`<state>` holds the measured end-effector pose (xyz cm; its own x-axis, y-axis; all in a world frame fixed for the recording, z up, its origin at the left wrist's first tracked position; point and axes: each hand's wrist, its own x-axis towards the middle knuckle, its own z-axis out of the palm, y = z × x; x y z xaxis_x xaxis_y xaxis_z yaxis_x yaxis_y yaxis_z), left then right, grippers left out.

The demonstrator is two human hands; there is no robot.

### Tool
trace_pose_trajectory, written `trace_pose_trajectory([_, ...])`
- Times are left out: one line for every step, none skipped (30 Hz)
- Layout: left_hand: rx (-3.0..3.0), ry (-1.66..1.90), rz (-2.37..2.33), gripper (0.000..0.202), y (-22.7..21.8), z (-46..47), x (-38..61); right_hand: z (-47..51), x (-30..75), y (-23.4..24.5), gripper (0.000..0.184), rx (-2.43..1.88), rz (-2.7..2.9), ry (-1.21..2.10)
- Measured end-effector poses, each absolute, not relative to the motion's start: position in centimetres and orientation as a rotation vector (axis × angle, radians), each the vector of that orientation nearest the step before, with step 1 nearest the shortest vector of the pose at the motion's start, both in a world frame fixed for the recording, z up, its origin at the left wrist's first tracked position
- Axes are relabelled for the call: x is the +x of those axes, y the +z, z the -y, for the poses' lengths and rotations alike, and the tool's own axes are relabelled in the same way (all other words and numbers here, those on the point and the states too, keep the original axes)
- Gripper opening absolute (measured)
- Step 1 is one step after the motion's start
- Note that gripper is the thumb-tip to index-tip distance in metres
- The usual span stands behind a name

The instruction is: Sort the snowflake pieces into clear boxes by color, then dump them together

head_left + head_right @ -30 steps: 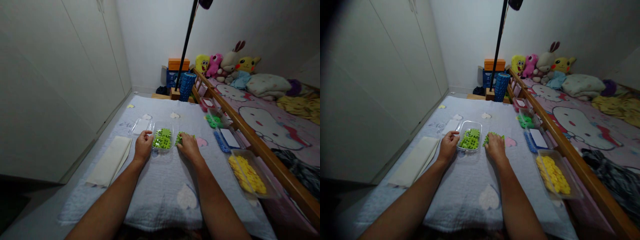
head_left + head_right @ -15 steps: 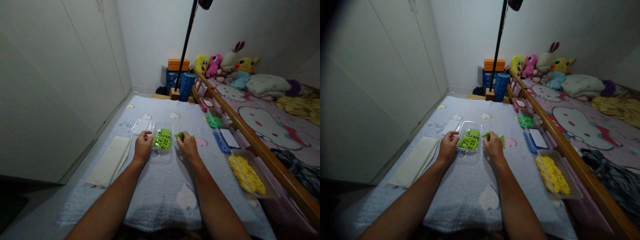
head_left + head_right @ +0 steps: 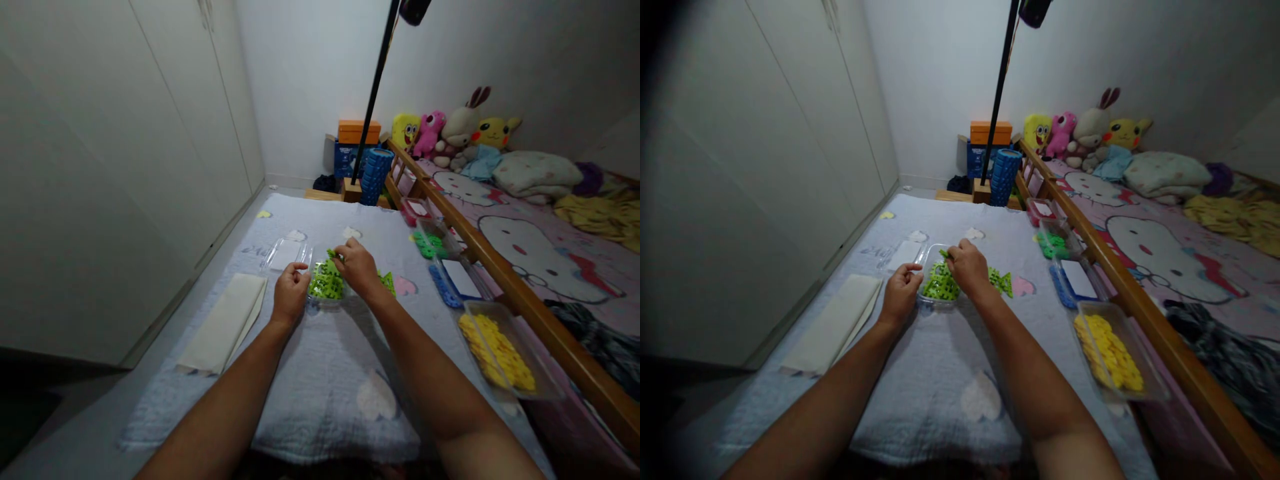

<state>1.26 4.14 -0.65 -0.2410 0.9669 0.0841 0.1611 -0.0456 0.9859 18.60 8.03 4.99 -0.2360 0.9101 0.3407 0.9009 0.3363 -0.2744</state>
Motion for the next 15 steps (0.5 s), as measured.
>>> trace_pose_trajectory([1.249, 1.37, -1.478, 0.028, -0.7, -4.1, 1.3, -8.5, 18.2, 5.0, 0.012, -1.598, 2.223, 0.014])
trace_pose_trajectory([1.25, 1.373, -1.474, 0.028, -0.7, -4.1, 1.3, -8.9, 17.7, 5.0, 0.013, -1.611, 2.27, -0.003])
trace_pose_trajectory([1.249, 1.375, -1.468, 0.028, -0.7, -4.1, 1.3, -9.2, 17.4, 4.9, 0.015, -1.624, 2.311, -0.018])
trace_pose_trajectory([1.246, 1.376, -1.463, 0.027, -0.7, -4.1, 1.3, -9.5, 17.1, 4.9, 0.017, -1.638, 2.345, -0.028])
trace_pose_trajectory([1.245, 1.377, -1.46, 0.027, -0.7, -4.1, 1.3, -9.8, 16.8, 4.8, 0.018, -1.652, 2.369, -0.034])
trace_pose_trajectory([1.244, 1.376, -1.459, 0.026, -0.6, -4.1, 1.3, -10.0, 16.5, 4.8, 0.02, -1.668, 2.385, -0.035])
trace_pose_trajectory([1.245, 1.374, -1.46, 0.026, -0.6, -4.1, 1.3, -10.2, 16.4, 4.7, 0.021, -1.684, 2.396, -0.035])
trace_pose_trajectory([1.246, 1.374, -1.462, 0.026, -0.6, -4.1, 1.3, -10.3, 16.2, 4.6, 0.021, -1.701, 2.405, -0.032])
trace_pose_trajectory([1.249, 1.372, -1.463, 0.026, -0.7, -4.1, 1.3, -10.4, 16.1, 4.5, 0.02, -1.717, 2.413, -0.028])
trace_pose_trajectory([1.249, 1.372, -1.464, 0.026, -0.7, -4.1, 1.3, -10.4, 16.0, 4.4, 0.019, -1.73, 2.422, -0.023])
trace_pose_trajectory([1.249, 1.371, -1.463, 0.026, -0.7, -4.1, 1.3, -10.4, 16.0, 4.4, 0.018, -1.737, 2.431, -0.017])
trace_pose_trajectory([1.247, 1.372, -1.461, 0.026, -0.8, -4.1, 1.3, -10.4, 16.0, 4.3, 0.018, -1.738, 2.438, -0.008])
trace_pose_trajectory([1.246, 1.373, -1.457, 0.026, -0.8, -4.1, 1.3, -10.4, 16.0, 4.2, 0.019, -1.736, 2.442, 0.005])
trace_pose_trajectory([1.244, 1.375, -1.453, 0.026, -0.8, -4.1, 1.3, -10.3, 16.1, 4.2, 0.02, -1.731, 2.444, 0.024])
trace_pose_trajectory([1.242, 1.376, -1.451, 0.026, -0.9, -4.1, 1.3, -10.2, 16.2, 4.2, 0.022, -1.725, 2.447, 0.045])
